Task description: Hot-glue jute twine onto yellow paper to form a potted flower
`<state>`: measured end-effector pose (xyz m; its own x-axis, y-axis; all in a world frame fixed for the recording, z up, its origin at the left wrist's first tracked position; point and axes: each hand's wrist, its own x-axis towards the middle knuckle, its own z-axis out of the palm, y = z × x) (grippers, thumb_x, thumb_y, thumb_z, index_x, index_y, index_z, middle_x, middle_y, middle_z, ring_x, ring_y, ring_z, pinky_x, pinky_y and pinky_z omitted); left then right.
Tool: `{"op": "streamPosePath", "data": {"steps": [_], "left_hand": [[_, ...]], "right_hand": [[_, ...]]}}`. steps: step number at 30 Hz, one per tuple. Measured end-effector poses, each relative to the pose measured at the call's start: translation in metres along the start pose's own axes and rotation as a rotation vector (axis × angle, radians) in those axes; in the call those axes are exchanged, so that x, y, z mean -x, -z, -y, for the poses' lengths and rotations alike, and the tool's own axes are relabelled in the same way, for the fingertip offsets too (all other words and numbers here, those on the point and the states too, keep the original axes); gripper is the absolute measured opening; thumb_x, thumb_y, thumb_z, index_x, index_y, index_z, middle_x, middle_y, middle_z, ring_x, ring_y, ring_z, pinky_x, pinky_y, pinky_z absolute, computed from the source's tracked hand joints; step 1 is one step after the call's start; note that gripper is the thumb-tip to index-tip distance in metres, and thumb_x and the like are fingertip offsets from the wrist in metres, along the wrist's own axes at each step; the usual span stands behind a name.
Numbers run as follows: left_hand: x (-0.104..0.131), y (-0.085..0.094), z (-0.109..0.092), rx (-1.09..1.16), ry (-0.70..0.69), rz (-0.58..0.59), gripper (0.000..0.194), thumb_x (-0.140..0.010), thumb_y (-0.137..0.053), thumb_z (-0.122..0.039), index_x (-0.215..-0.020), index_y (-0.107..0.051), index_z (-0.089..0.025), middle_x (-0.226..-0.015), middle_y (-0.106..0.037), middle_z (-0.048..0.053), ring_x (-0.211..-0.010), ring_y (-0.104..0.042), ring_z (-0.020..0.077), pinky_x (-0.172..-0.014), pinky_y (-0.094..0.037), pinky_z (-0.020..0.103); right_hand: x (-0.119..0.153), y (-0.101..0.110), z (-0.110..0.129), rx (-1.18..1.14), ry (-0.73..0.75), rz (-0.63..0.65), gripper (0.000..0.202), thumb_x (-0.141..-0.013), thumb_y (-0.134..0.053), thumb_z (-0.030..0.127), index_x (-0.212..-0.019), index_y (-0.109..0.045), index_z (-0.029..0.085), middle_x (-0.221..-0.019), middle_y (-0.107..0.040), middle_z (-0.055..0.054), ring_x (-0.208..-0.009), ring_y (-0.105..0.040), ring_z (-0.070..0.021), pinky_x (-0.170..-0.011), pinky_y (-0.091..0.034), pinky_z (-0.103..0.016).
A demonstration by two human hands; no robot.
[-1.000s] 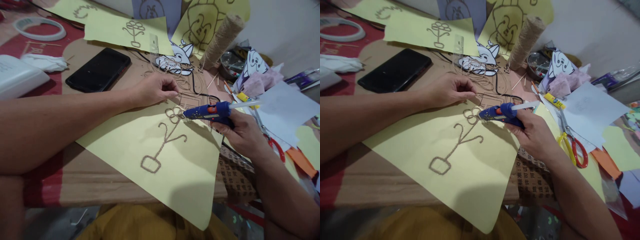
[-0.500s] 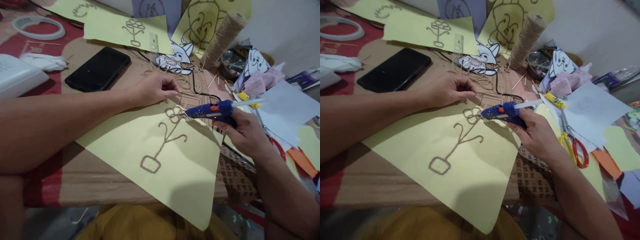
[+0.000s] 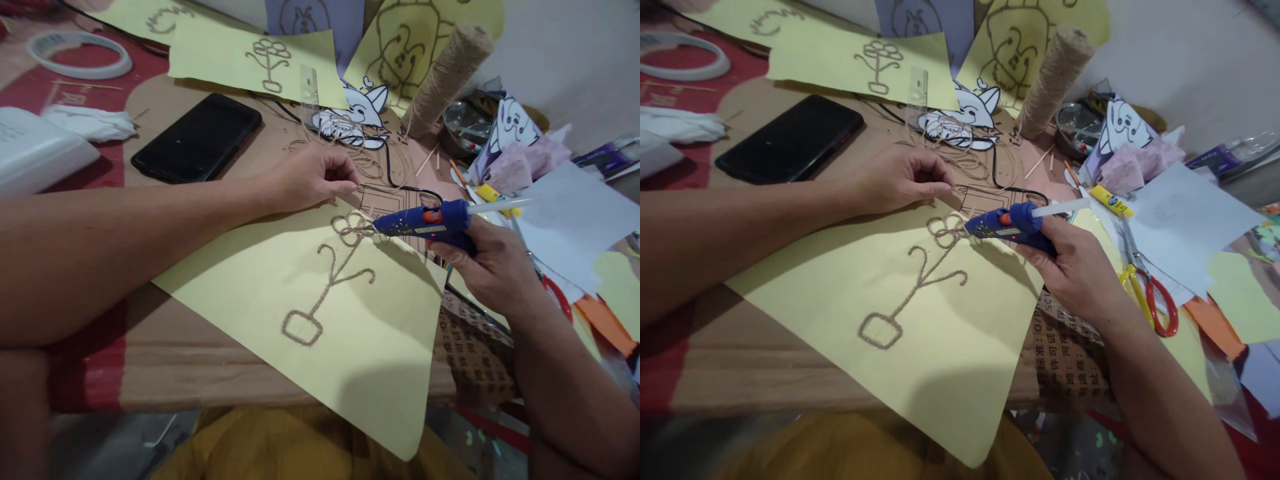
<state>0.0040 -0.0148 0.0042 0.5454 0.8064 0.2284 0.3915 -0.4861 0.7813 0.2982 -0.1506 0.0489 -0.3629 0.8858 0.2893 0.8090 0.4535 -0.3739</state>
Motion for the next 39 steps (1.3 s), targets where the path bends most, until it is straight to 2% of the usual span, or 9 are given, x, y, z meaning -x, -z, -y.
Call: {"op": "streamPosePath", "data": {"steps": [3, 8, 14, 22, 26, 28, 31, 34, 39], "left_hand": [[0.000, 0.000, 0.000, 0.013, -0.007, -0.006, 0.012, -0.089, -0.077, -0.028, -0.091, -0.077, -0.016, -0.083, -0.075, 0.001, -0.081, -0.068, 0.0135, -0.077, -0.050, 0.023], [-0.001, -0.001, 0.000, 0.050, 0.003, -0.012, 0.010, -0.087, -0.078, -0.026, -0.090, -0.077, -0.017, -0.080, -0.074, 0.001, -0.077, -0.066, 0.0131, -0.073, -0.048, 0.023], [-0.001, -0.001, 0.000, 0.051, 0.007, -0.011, 0.009, -0.087, -0.078, -0.025, -0.089, -0.076, -0.017, -0.080, -0.073, 0.001, -0.077, -0.066, 0.0129, -0.073, -0.048, 0.023], [-0.001, -0.001, 0.002, 0.039, -0.001, -0.005, 0.016, -0.087, -0.077, -0.032, -0.091, -0.076, -0.016, -0.083, -0.074, 0.001, -0.075, -0.063, 0.0122, -0.072, -0.047, 0.023], [0.000, -0.002, 0.004, 0.068, 0.007, -0.003, 0.017, -0.088, -0.075, -0.032, -0.092, -0.077, -0.016, -0.081, -0.072, 0.001, -0.070, -0.060, 0.0114, -0.067, -0.045, 0.022], [0.000, -0.002, 0.003, 0.102, 0.018, 0.003, 0.016, -0.088, -0.075, -0.032, -0.092, -0.077, -0.017, -0.079, -0.071, 0.001, -0.067, -0.058, 0.0109, -0.065, -0.044, 0.023], [0.002, -0.002, 0.000, 0.171, 0.016, -0.009, 0.014, -0.089, -0.074, -0.031, -0.091, -0.076, -0.017, -0.075, -0.068, 0.000, -0.063, -0.055, 0.0098, -0.062, -0.043, 0.023], [0.004, 0.000, -0.004, 0.199, 0.018, -0.036, 0.012, -0.089, -0.075, -0.030, -0.089, -0.075, -0.018, -0.070, -0.065, 0.000, -0.061, -0.054, 0.0099, -0.060, -0.042, 0.023], [0.006, 0.003, -0.007, 0.219, 0.077, -0.031, 0.015, -0.091, -0.076, -0.035, -0.093, -0.074, -0.020, -0.062, -0.059, -0.003, -0.052, -0.049, 0.0085, -0.050, -0.037, 0.021]], "right_hand": [[0.000, 0.000, 0.000, -0.004, -0.001, -0.018, 0.033, -0.099, -0.071, 0.036, -0.130, -0.075, 0.026, -0.100, -0.080, -0.005, -0.082, -0.072, -0.0228, -0.071, -0.056, -0.034], [0.000, -0.002, 0.001, -0.003, -0.026, 0.029, 0.037, -0.099, -0.071, 0.035, -0.134, -0.074, 0.028, -0.107, -0.080, -0.006, -0.092, -0.074, -0.0267, -0.078, -0.058, -0.038], [0.000, -0.001, 0.002, -0.038, -0.006, -0.002, 0.037, -0.098, -0.072, 0.034, -0.134, -0.074, 0.029, -0.114, -0.080, -0.006, -0.096, -0.075, -0.0268, -0.084, -0.059, -0.038], [-0.001, 0.001, 0.003, -0.081, -0.062, 0.007, 0.034, -0.099, -0.072, 0.037, -0.130, -0.075, 0.024, -0.101, -0.079, -0.006, -0.083, -0.070, -0.0231, -0.076, -0.055, -0.035], [0.001, 0.008, 0.001, -0.098, -0.087, -0.053, 0.028, -0.098, -0.071, 0.041, -0.120, -0.077, 0.025, -0.093, -0.078, -0.004, -0.079, -0.068, -0.0232, -0.077, -0.056, -0.037], [0.003, 0.011, -0.006, -0.117, -0.133, -0.093, 0.021, -0.097, -0.073, 0.043, -0.109, -0.078, 0.026, -0.087, -0.075, -0.003, -0.075, -0.066, -0.0226, -0.072, -0.054, -0.037], [0.004, 0.010, -0.022, -0.276, -0.215, -0.140, 0.020, -0.097, -0.074, 0.046, -0.102, -0.076, 0.027, -0.076, -0.068, -0.001, -0.061, -0.054, -0.0179, -0.059, -0.044, -0.035], [0.002, 0.006, -0.035, -0.533, -0.274, -0.112, 0.024, -0.097, -0.075, 0.048, -0.107, -0.073, 0.027, -0.082, -0.071, -0.002, -0.058, -0.046, -0.0154, -0.054, -0.038, -0.034], [-0.004, 0.003, -0.041, -0.748, -0.331, -0.077, 0.027, -0.094, -0.079, 0.047, -0.108, -0.070, 0.025, -0.098, -0.079, -0.006, -0.069, -0.056, -0.0155, -0.056, -0.042, -0.032]]}}
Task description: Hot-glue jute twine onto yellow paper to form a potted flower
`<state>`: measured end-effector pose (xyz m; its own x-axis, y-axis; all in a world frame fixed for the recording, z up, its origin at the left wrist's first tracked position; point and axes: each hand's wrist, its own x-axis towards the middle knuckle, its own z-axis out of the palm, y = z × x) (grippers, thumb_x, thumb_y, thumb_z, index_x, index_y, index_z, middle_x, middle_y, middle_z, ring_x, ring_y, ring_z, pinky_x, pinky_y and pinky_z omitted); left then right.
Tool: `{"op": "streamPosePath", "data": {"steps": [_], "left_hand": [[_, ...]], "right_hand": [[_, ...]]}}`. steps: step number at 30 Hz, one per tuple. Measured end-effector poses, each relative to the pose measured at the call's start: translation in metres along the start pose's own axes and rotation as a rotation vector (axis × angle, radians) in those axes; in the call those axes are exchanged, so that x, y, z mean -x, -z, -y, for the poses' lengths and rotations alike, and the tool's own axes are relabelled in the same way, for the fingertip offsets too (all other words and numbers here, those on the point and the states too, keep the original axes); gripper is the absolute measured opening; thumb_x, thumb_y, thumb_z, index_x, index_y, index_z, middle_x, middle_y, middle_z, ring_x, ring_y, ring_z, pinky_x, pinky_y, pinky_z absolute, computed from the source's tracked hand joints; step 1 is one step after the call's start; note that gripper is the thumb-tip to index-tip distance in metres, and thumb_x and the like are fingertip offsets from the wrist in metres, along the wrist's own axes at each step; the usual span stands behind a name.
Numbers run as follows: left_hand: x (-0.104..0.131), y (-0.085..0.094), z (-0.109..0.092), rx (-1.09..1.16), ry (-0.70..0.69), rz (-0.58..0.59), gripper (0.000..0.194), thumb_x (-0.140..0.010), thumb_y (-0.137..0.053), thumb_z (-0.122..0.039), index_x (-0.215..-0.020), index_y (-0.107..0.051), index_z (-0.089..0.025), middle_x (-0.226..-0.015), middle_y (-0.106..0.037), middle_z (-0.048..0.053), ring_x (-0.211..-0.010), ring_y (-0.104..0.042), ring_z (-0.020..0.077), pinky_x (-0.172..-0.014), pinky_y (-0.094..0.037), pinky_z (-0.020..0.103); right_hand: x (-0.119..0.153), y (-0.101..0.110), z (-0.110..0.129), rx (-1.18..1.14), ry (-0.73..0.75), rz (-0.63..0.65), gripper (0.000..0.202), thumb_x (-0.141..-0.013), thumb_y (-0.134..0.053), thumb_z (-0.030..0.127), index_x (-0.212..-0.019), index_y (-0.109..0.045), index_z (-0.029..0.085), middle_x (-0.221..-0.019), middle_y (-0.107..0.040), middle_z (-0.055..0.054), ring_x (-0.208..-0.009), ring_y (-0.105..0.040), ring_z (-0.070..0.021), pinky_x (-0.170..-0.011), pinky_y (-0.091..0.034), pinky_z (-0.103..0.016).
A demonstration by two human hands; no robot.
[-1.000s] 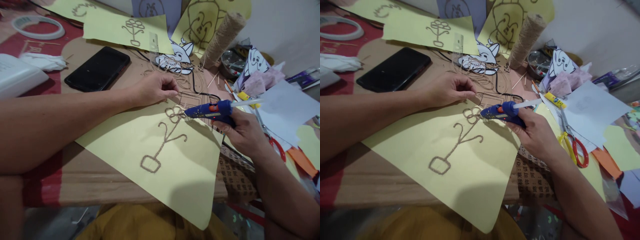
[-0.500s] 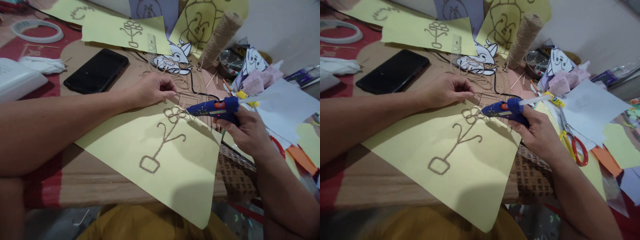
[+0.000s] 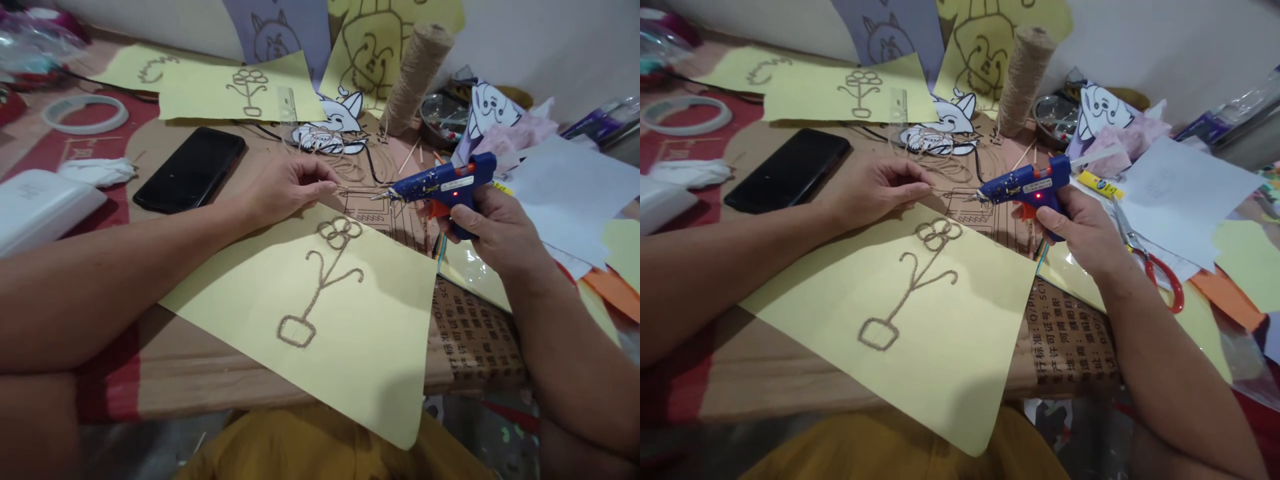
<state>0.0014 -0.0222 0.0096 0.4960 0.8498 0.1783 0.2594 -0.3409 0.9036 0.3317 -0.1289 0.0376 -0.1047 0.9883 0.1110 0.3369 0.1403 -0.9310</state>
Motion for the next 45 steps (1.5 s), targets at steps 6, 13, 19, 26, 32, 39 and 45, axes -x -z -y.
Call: {"op": "streamPosePath", "data": {"steps": [6, 13, 19, 26, 32, 39, 45], "left_hand": [[0.001, 0.000, 0.003, 0.076, 0.096, 0.020, 0.021, -0.092, -0.077, -0.040, -0.097, -0.072, -0.020, -0.064, -0.060, -0.002, -0.047, -0.046, 0.0076, -0.041, -0.033, 0.020], [0.001, 0.002, 0.003, 0.033, 0.106, 0.007, 0.024, -0.090, -0.078, -0.043, -0.094, -0.073, -0.021, -0.062, -0.061, -0.001, -0.046, -0.049, 0.0085, -0.041, -0.034, 0.020], [0.000, 0.001, 0.001, -0.020, 0.063, 0.008, 0.022, -0.087, -0.081, -0.039, -0.092, -0.073, -0.019, -0.061, -0.062, -0.003, -0.048, -0.052, 0.0087, -0.045, -0.038, 0.020], [0.000, -0.001, 0.003, 0.029, 0.080, 0.037, 0.018, -0.087, -0.080, -0.036, -0.092, -0.074, -0.020, -0.059, -0.061, -0.003, -0.047, -0.049, 0.0084, -0.045, -0.037, 0.020], [0.001, -0.001, 0.000, 0.008, 0.100, 0.056, 0.018, -0.091, -0.077, -0.037, -0.091, -0.073, -0.019, -0.060, -0.059, -0.003, -0.046, -0.046, 0.0076, -0.044, -0.033, 0.020], [0.000, 0.000, 0.003, -0.017, 0.070, 0.056, 0.020, -0.092, -0.075, -0.035, -0.091, -0.073, -0.016, -0.060, -0.059, -0.002, -0.046, -0.048, 0.0067, -0.045, -0.034, 0.017], [-0.003, -0.001, 0.003, -0.034, 0.044, 0.010, 0.014, -0.087, -0.078, -0.028, -0.091, -0.074, -0.015, -0.061, -0.063, -0.002, -0.050, -0.055, 0.0079, -0.047, -0.040, 0.018]], "right_hand": [[-0.001, 0.001, 0.004, -0.155, -0.038, -0.032, 0.030, -0.089, -0.082, 0.047, -0.094, -0.065, 0.023, -0.090, -0.077, -0.006, -0.066, -0.054, -0.0145, -0.054, -0.041, -0.031], [-0.006, 0.003, 0.005, -0.223, -0.101, -0.102, 0.044, -0.078, -0.088, 0.055, -0.100, -0.064, 0.026, -0.088, -0.072, -0.002, -0.062, -0.053, -0.0125, -0.049, -0.039, -0.028], [-0.006, 0.012, -0.002, -0.058, -0.037, 0.052, 0.044, -0.083, -0.086, 0.060, -0.092, -0.065, 0.022, -0.073, -0.063, 0.002, -0.059, -0.048, -0.0114, -0.048, -0.040, -0.026], [-0.006, 0.009, -0.005, 0.019, 0.010, 0.135, 0.041, -0.088, -0.080, 0.061, -0.096, -0.069, 0.022, -0.076, -0.068, 0.000, -0.057, -0.052, -0.0134, -0.048, -0.041, -0.028], [-0.006, 0.008, -0.007, -0.046, -0.002, 0.170, 0.041, -0.090, -0.079, 0.058, -0.107, -0.070, 0.022, -0.095, -0.078, -0.005, -0.062, -0.057, -0.0134, -0.052, -0.042, -0.028], [-0.006, 0.008, -0.011, -0.044, -0.036, 0.200, 0.042, -0.090, -0.079, 0.058, -0.108, -0.068, 0.022, -0.089, -0.072, -0.003, -0.063, -0.054, -0.0123, -0.055, -0.042, -0.028], [-0.004, 0.010, -0.010, -0.072, -0.067, 0.193, 0.038, -0.092, -0.079, 0.055, -0.108, -0.067, 0.021, -0.086, -0.069, 0.000, -0.064, -0.052, -0.0113, -0.056, -0.042, -0.027]]}}
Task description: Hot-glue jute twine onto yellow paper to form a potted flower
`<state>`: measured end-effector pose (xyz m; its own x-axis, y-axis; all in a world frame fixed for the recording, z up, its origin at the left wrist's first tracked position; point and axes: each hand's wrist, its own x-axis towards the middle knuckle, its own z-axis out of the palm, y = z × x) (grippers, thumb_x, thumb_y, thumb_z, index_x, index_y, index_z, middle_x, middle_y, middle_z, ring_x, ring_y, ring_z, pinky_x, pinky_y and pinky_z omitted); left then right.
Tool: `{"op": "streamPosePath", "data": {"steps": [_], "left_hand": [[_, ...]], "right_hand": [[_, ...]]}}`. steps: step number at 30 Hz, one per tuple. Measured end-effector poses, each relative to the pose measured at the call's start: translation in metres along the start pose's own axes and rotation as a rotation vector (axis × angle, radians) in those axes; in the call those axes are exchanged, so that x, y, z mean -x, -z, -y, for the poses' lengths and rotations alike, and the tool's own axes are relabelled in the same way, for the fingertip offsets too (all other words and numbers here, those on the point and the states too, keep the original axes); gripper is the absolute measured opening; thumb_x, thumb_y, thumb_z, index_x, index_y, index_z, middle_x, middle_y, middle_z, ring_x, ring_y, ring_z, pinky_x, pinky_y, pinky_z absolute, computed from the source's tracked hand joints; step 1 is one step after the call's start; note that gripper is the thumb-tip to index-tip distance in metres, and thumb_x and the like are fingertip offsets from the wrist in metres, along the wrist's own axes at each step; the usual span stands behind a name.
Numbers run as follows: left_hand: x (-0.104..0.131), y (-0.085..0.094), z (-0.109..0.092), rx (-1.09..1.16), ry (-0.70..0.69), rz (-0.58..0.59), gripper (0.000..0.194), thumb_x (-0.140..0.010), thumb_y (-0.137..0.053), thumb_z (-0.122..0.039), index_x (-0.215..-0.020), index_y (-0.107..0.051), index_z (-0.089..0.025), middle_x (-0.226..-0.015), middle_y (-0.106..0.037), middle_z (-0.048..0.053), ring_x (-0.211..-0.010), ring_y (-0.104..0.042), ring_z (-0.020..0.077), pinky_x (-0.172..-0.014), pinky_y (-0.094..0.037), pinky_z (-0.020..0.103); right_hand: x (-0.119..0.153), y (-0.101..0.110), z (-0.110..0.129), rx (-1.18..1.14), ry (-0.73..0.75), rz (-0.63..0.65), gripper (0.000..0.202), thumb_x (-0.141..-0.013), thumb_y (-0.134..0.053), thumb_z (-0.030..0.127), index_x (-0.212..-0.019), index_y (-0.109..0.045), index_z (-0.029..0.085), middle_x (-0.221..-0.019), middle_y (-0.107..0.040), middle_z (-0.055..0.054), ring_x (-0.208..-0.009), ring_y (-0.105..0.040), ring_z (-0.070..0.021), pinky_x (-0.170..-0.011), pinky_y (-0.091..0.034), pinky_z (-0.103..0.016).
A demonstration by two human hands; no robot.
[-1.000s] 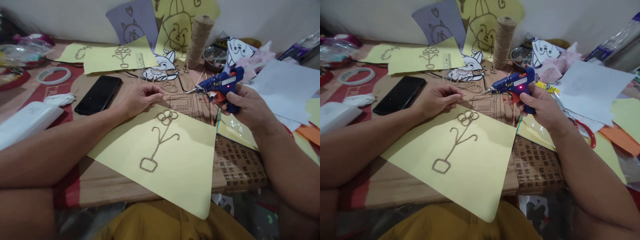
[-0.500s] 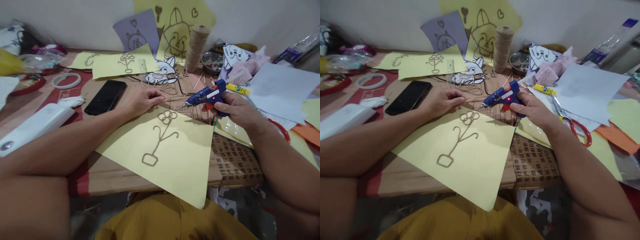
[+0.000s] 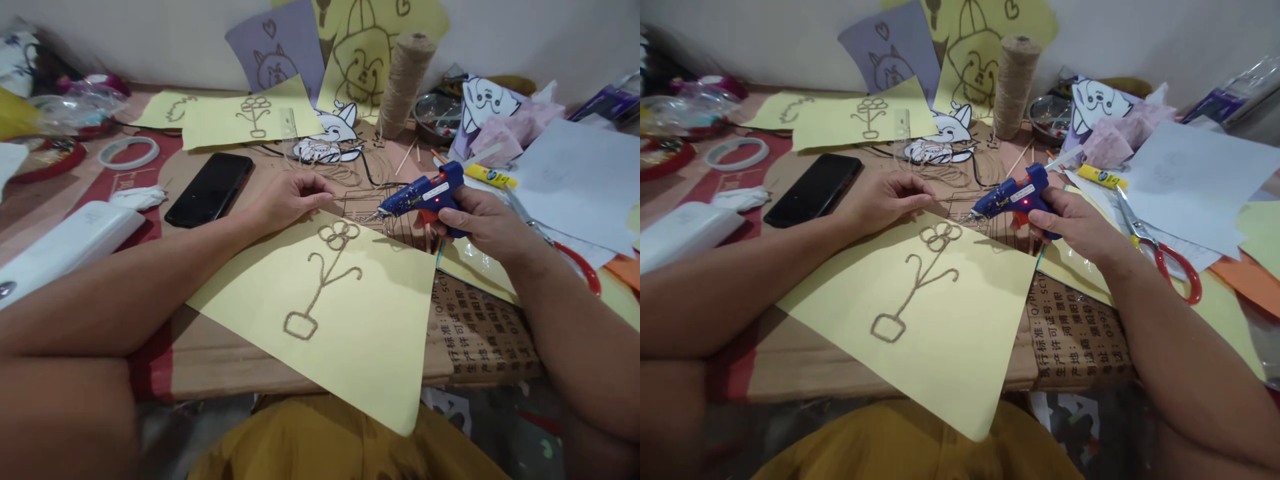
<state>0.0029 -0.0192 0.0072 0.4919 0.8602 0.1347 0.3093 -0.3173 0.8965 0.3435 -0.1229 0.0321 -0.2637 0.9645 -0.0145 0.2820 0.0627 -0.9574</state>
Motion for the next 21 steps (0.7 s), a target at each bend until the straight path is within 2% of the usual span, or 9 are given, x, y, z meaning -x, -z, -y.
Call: {"op": "streamPosePath", "data": {"steps": [6, 13, 18, 21], "left_hand": [[-0.0010, -0.0003, 0.0013, 0.019, -0.045, 0.001, 0.011, -0.087, -0.079, -0.025, -0.088, -0.074, -0.014, -0.065, -0.066, -0.001, -0.051, -0.054, 0.0064, -0.047, -0.039, 0.017], [0.0015, 0.0008, -0.0005, 0.042, 0.035, 0.013, 0.017, -0.090, -0.079, -0.031, -0.091, -0.075, -0.015, -0.059, -0.061, -0.002, -0.047, -0.051, 0.0066, -0.044, -0.038, 0.017], [0.0009, 0.0006, 0.0019, 0.076, 0.052, 0.013, 0.020, -0.089, -0.080, -0.034, -0.091, -0.074, -0.015, -0.060, -0.061, -0.002, -0.045, -0.049, 0.0060, -0.042, -0.034, 0.017], [-0.0006, 0.0011, 0.0048, 0.051, 0.012, 0.023, 0.022, -0.087, -0.082, -0.036, -0.091, -0.075, -0.015, -0.063, -0.063, -0.001, -0.049, -0.053, 0.0069, -0.045, -0.038, 0.017]], "right_hand": [[-0.0006, 0.0018, 0.0010, 0.100, 0.005, -0.033, 0.038, -0.090, -0.079, 0.057, -0.100, -0.067, 0.022, -0.081, -0.063, 0.003, -0.065, -0.050, -0.0114, -0.060, -0.043, -0.028], [0.0001, 0.0066, -0.0012, 0.216, 0.007, -0.023, 0.040, -0.093, -0.075, 0.059, -0.105, -0.070, 0.021, -0.078, -0.059, 0.003, -0.069, -0.050, -0.0131, -0.066, -0.043, -0.030], [0.0012, 0.0074, -0.0021, 0.227, -0.005, -0.031, 0.044, -0.094, -0.074, 0.057, -0.120, -0.072, 0.021, -0.092, -0.069, 0.000, -0.072, -0.051, -0.0134, -0.073, -0.047, -0.031], [0.0017, 0.0083, -0.0003, 0.239, -0.015, -0.031, 0.044, -0.093, -0.075, 0.058, -0.115, -0.073, 0.021, -0.095, -0.071, -0.001, -0.073, -0.052, -0.0133, -0.071, -0.046, -0.031]]}}
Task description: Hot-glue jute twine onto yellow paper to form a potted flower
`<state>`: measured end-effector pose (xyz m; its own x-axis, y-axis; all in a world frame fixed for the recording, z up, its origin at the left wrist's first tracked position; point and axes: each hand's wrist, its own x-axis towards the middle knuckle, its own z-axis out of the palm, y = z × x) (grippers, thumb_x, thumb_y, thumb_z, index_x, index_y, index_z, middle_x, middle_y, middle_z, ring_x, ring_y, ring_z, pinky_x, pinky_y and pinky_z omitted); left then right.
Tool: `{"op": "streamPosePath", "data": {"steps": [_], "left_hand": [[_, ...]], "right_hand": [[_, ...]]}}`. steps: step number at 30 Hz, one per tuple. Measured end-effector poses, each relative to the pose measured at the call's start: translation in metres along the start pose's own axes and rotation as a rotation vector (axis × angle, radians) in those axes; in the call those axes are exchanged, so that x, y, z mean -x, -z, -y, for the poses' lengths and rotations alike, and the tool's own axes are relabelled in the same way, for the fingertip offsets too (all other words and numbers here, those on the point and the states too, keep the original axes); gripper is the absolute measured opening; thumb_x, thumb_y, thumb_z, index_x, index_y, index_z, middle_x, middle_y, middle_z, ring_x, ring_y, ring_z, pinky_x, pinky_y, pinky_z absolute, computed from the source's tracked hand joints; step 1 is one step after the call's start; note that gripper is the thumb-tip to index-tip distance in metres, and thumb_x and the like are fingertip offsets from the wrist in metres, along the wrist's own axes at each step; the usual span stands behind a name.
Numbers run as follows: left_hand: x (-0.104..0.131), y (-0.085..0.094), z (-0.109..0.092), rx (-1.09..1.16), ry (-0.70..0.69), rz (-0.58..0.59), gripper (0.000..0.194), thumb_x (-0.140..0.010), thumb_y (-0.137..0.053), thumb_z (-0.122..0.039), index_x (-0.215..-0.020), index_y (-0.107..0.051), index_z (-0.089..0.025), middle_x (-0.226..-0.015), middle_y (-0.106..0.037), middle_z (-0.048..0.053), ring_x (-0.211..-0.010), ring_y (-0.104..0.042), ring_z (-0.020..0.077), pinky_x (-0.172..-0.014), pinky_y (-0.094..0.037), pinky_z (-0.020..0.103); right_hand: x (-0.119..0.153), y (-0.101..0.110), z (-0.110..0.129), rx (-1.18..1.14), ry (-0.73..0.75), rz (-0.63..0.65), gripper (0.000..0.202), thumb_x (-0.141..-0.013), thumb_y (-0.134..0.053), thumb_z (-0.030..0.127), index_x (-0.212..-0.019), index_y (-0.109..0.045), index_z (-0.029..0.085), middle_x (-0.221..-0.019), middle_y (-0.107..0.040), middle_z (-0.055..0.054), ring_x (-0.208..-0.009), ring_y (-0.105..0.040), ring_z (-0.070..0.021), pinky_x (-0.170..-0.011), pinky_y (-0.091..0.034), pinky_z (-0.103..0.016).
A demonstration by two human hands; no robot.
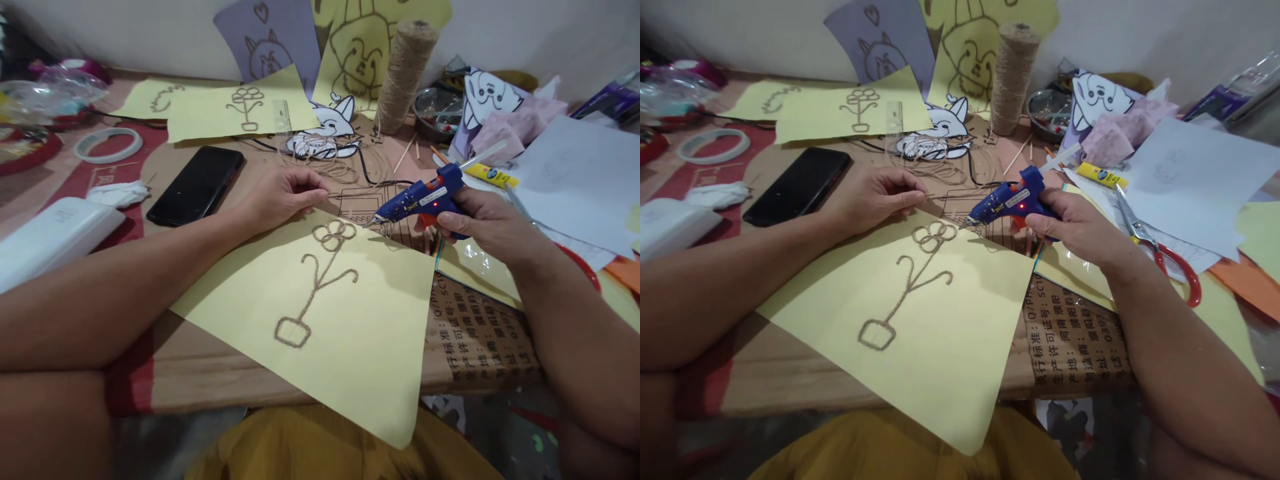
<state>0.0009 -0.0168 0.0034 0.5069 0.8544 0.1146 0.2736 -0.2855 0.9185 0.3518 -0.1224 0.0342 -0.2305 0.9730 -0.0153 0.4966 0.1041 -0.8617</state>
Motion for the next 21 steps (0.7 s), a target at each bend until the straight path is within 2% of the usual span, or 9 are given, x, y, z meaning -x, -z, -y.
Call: {"op": "streamPosePath", "data": {"steps": [6, 11, 17, 21], "left_hand": [[0.000, 0.000, -0.003, -0.006, -0.020, 0.020, 0.021, -0.086, -0.081, -0.036, -0.090, -0.074, -0.016, -0.065, -0.064, -0.003, -0.050, -0.054, 0.0067, -0.047, -0.041, 0.018], [0.001, -0.001, -0.008, -0.024, -0.034, 0.014, 0.018, -0.087, -0.079, -0.033, -0.089, -0.073, -0.016, -0.065, -0.064, -0.003, -0.051, -0.054, 0.0070, -0.048, -0.040, 0.018], [0.000, 0.000, -0.002, -0.030, -0.092, -0.035, 0.013, -0.086, -0.079, -0.029, -0.088, -0.074, -0.017, -0.065, -0.064, -0.002, -0.055, -0.053, 0.0074, -0.050, -0.039, 0.018], [0.001, 0.000, -0.001, 0.029, -0.026, -0.033, 0.016, -0.087, -0.080, -0.032, -0.090, -0.074, -0.018, -0.060, -0.060, -0.003, -0.048, -0.049, 0.0074, -0.044, -0.034, 0.019]], "right_hand": [[-0.001, -0.001, 0.002, 0.060, 0.030, 0.006, 0.042, -0.093, -0.074, 0.060, -0.108, -0.073, 0.021, -0.083, -0.064, 0.002, -0.070, -0.052, -0.0127, -0.064, -0.043, -0.029], [0.000, -0.002, 0.003, 0.080, 0.033, -0.016, 0.043, -0.091, -0.075, 0.063, -0.104, -0.075, 0.021, -0.074, -0.060, 0.003, -0.066, -0.051, -0.0130, -0.066, -0.044, -0.030], [0.002, -0.001, 0.007, 0.117, 0.035, -0.042, 0.045, -0.089, -0.075, 0.065, -0.100, -0.075, 0.021, -0.074, -0.063, 0.002, -0.064, -0.050, -0.0139, -0.069, -0.047, -0.032], [0.002, -0.002, 0.013, 0.141, 0.041, -0.036, 0.040, -0.093, -0.073, 0.059, -0.103, -0.074, 0.020, -0.086, -0.071, -0.002, -0.073, -0.056, -0.0165, -0.081, -0.050, -0.035]]}}
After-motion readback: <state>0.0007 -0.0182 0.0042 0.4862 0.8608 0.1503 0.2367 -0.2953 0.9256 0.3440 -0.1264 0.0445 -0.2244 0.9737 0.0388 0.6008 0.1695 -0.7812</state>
